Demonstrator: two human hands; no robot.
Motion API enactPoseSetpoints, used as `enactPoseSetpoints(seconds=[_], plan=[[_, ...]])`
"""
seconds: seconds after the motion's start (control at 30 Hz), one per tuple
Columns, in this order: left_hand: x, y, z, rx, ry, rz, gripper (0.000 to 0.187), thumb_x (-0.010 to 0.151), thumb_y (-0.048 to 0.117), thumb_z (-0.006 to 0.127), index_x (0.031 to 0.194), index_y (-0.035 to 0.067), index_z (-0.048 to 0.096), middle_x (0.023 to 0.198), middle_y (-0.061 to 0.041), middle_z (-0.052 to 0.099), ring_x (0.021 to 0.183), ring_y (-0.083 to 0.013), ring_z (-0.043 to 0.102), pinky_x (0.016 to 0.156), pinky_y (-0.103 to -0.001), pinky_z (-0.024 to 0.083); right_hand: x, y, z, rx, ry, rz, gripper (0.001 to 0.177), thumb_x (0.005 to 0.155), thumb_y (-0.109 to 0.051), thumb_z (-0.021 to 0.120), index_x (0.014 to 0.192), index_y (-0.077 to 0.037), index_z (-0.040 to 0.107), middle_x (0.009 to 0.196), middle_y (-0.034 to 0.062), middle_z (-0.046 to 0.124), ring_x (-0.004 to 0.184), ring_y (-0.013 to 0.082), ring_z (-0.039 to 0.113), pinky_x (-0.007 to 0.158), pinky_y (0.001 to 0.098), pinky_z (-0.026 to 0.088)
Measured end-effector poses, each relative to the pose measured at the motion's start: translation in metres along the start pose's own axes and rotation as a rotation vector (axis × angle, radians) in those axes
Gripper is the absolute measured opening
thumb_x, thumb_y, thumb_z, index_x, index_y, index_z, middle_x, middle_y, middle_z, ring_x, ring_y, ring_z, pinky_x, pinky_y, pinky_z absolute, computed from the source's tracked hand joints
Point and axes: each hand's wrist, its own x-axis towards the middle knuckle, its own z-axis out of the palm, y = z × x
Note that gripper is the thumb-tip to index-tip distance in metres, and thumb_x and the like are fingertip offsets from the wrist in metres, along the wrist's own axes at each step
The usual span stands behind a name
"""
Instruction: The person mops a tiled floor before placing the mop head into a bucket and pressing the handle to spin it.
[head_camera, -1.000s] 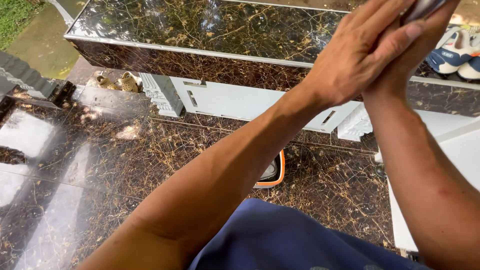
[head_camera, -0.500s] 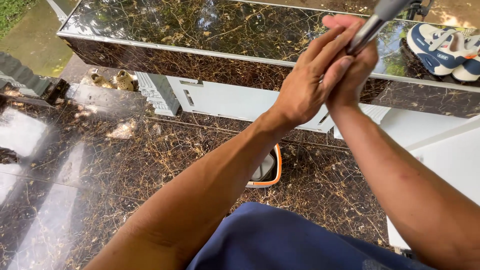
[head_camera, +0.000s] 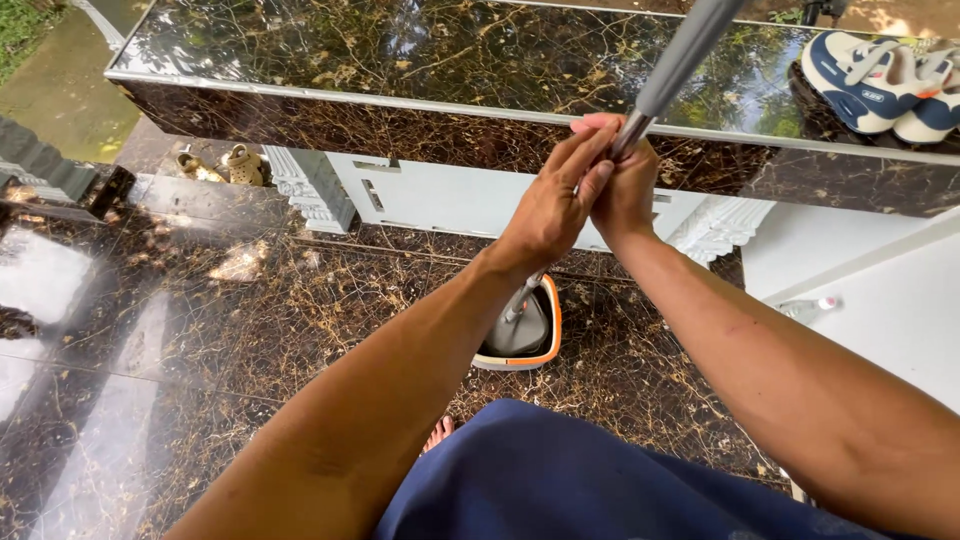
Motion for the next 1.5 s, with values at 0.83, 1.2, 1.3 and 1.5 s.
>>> enactPoseSetpoints(seconds=[0.83, 1.2, 1.3, 1.5], plan=[[0.013, 0.05, -0.033, -0.072, 0.245, 0.168, 0.049, 0.102, 0.042, 0.061, 0.14, 0.013, 0.055, 0.118, -0.01, 0.059, 0.108, -0.0229, 0.063, 0.103, -0.042, 0.055, 0.005, -0.044, 0.07, -0.216, -0.14, -0.148, 0.032, 0.107, -0.025, 0.056, 0.078, -0.013, 0.048, 0.075, -0.0028, 0.053, 0.058, 0.0085, 0.047, 0.049, 0.0259, 0.043], [-0.029, 0.015, -0.034, 0.003, 0.306, 0.098, 0.045, 0.105, 0.036, 0.061, 0.142, 0.011, 0.052, 0.119, -0.012, 0.056, 0.115, -0.0251, 0.057, 0.106, -0.042, 0.049, -0.029, 0.001, 0.064, -0.343, -0.27, -0.097, 0.031, 0.107, -0.025, 0.059, 0.085, -0.01, 0.044, 0.081, -0.0043, 0.049, 0.073, 0.0062, 0.049, 0.06, 0.0242, 0.043], [-0.036, 0.008, -0.032, 0.032, 0.183, -0.072, 0.047, 0.104, 0.038, 0.059, 0.142, 0.011, 0.05, 0.118, -0.014, 0.053, 0.112, -0.0261, 0.057, 0.104, -0.042, 0.05, -0.038, 0.01, 0.054, -0.032, -0.316, 0.05, 0.028, 0.107, -0.027, 0.051, 0.086, -0.01, 0.048, 0.083, -0.0042, 0.052, 0.073, 0.0059, 0.052, 0.063, 0.0237, 0.045], [-0.034, 0.018, -0.031, -0.073, 0.134, -0.206, 0.055, 0.1, 0.043, 0.06, 0.147, 0.017, 0.049, 0.121, -0.014, 0.054, 0.119, -0.0289, 0.06, 0.106, -0.044, 0.051, -0.034, 0.024, 0.032, 0.214, -0.253, 0.266, 0.029, 0.108, -0.028, 0.052, 0.087, -0.009, 0.051, 0.082, -0.0017, 0.053, 0.071, 0.0073, 0.051, 0.063, 0.0233, 0.045]])
